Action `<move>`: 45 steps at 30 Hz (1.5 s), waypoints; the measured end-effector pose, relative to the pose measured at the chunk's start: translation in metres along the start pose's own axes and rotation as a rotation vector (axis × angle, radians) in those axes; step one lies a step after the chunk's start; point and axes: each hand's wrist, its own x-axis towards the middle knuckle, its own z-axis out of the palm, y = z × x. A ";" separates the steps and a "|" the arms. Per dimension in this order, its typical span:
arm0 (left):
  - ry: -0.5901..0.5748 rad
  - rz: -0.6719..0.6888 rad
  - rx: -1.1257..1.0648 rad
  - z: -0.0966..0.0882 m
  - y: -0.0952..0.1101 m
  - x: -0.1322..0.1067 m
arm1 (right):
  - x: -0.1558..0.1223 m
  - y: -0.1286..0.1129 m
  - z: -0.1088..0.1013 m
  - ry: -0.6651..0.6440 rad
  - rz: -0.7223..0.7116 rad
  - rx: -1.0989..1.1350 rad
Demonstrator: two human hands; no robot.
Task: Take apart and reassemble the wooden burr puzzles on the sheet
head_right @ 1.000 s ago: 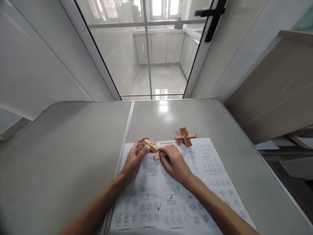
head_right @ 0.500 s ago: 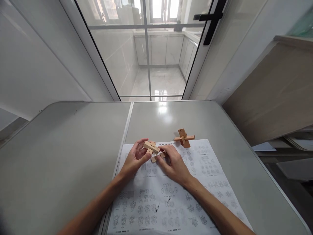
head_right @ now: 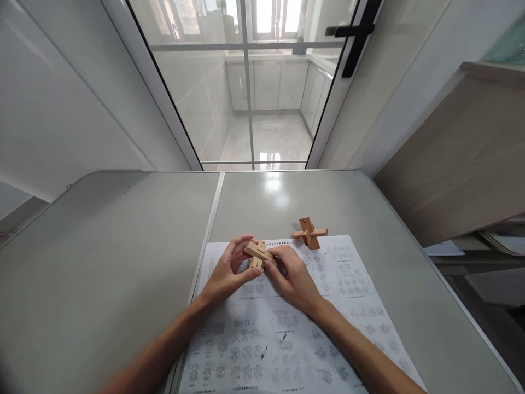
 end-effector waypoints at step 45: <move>-0.118 0.145 0.208 -0.004 -0.004 -0.003 | 0.012 0.004 -0.026 -0.285 0.039 0.345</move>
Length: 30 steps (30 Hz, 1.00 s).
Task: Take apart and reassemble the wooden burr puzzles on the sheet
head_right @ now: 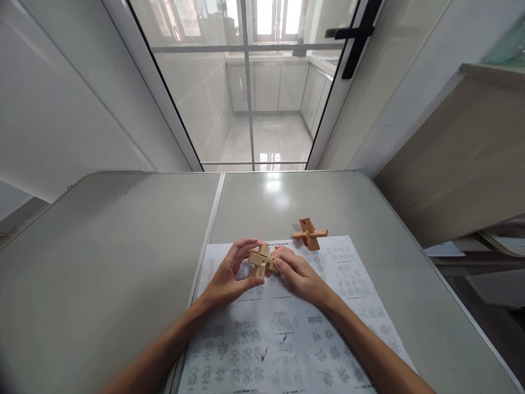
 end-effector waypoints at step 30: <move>0.143 0.021 0.465 0.007 -0.005 -0.002 | 0.000 0.006 0.012 0.284 0.094 0.014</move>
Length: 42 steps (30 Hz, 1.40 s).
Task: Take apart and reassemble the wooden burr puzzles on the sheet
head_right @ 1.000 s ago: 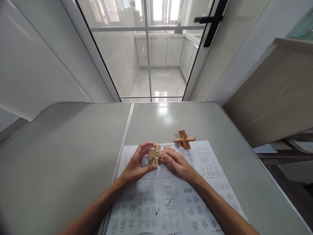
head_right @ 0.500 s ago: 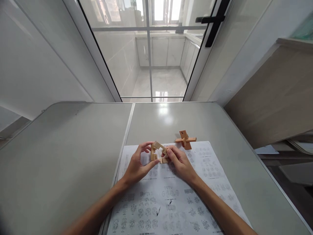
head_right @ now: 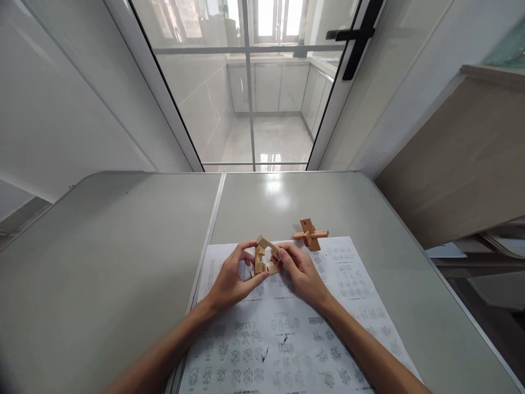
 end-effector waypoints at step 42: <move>-0.255 0.306 0.258 -0.034 -0.004 0.009 | -0.004 -0.007 -0.017 -0.361 -0.101 -0.249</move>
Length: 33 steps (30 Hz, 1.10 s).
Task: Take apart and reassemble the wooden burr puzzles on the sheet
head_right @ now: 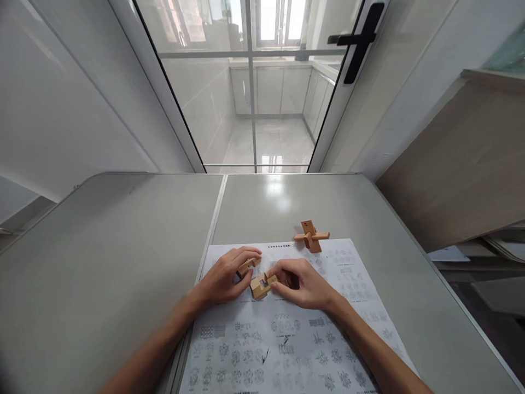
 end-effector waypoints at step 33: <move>-0.016 0.018 0.202 0.001 -0.003 -0.001 | 0.001 0.009 -0.003 0.041 -0.043 -0.276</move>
